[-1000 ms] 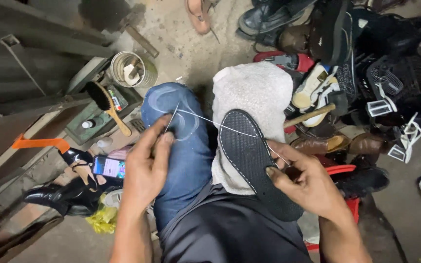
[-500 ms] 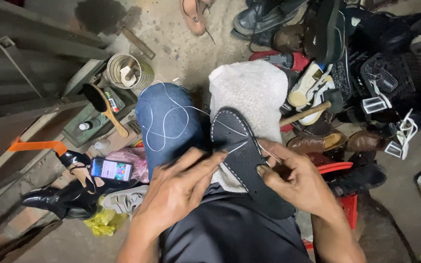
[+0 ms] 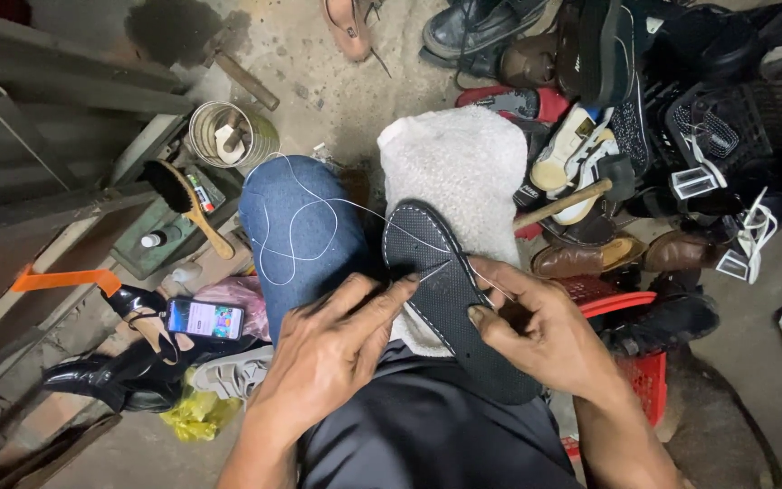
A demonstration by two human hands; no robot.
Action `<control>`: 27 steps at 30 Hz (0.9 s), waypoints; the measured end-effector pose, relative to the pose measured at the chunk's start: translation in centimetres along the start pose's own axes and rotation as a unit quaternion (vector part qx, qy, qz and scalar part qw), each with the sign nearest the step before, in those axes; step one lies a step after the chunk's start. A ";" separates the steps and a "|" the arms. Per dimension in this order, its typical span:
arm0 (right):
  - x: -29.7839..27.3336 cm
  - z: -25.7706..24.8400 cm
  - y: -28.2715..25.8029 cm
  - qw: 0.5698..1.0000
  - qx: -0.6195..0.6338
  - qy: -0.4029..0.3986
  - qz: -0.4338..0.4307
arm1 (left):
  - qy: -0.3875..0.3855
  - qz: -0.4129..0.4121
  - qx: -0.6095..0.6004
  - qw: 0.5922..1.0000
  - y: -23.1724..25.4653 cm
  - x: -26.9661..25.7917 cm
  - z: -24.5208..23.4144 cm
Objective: Hand-sewing a replacement sole onto a shoe using a needle and thread.
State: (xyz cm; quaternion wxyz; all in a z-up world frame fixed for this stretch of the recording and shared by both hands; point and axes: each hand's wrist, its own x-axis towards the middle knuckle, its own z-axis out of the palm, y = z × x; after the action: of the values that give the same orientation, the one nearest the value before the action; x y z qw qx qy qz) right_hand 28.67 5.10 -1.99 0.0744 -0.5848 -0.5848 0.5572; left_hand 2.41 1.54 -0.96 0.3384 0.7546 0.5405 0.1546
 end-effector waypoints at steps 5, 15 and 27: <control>-0.1 0.4 0.4 1.000 -0.014 0.008 0.009 | -0.016 -0.010 0.002 1.000 0.0 0.0 -0.2; 0.9 6.6 -1.4 0.957 -0.197 0.090 -0.192 | -0.058 -0.044 0.030 0.997 -3.6 -1.2 -1.4; 0.6 6.5 -1.6 0.947 -0.183 0.106 -0.242 | -0.056 0.066 0.106 0.991 -5.6 -0.5 -1.9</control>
State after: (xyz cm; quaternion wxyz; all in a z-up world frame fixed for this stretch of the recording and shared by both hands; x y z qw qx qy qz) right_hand 22.73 2.38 -3.60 0.1604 -0.4848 -0.7896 0.3403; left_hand -2.86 2.74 -3.30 0.2750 0.8278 0.4830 0.0764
